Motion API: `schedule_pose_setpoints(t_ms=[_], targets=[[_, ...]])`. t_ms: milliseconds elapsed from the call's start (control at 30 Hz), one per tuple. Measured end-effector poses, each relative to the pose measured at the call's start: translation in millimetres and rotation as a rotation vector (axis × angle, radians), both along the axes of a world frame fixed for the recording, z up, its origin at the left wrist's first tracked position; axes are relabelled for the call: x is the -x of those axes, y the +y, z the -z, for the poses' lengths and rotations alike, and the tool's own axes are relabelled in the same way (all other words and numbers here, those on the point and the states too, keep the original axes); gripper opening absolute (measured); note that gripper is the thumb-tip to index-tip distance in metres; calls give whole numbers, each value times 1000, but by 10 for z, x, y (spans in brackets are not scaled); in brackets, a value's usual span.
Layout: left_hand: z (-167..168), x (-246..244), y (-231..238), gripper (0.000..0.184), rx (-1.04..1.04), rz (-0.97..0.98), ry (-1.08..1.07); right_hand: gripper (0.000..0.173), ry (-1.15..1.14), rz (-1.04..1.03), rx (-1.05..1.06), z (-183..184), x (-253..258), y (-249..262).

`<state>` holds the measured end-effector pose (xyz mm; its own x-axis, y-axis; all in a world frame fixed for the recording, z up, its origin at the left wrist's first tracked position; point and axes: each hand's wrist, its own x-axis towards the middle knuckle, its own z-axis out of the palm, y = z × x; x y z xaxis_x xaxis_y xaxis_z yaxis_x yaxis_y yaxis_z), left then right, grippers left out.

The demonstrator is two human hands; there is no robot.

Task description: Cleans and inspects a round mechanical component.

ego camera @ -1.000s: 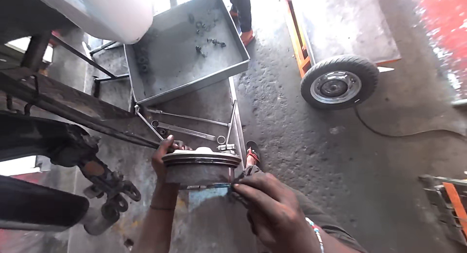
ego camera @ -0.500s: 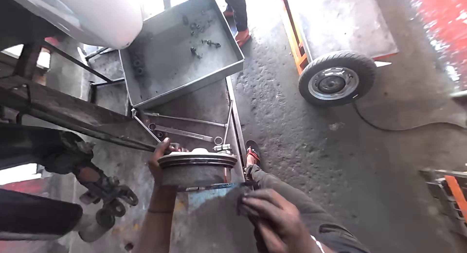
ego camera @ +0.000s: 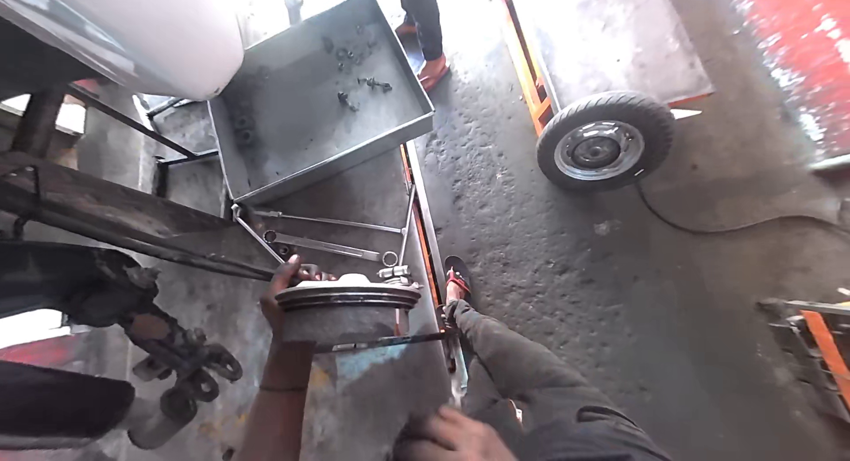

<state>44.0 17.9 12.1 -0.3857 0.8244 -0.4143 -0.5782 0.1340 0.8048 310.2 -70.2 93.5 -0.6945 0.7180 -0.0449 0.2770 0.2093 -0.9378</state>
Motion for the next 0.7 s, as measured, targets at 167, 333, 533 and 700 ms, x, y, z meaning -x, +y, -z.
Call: schedule_pose_setpoints(t_ms=[167, 333, 533, 700], targets=[[-391, -217, 207, 54, 199, -133, 12, 61, -7, -496, 485, 58, 356, 26], [-31, 2, 63, 44, 37, -64, -53, 25, -145, -145, -184, 475, 240, 87], [-30, 17, 76, 50, -2, -17, -71, 40, -557, -195, -214, 767, -67, 499], [56, 62, 68, 42, 13, -58, -110, 22, -473, -214, -330, 1008, -110, 556]])
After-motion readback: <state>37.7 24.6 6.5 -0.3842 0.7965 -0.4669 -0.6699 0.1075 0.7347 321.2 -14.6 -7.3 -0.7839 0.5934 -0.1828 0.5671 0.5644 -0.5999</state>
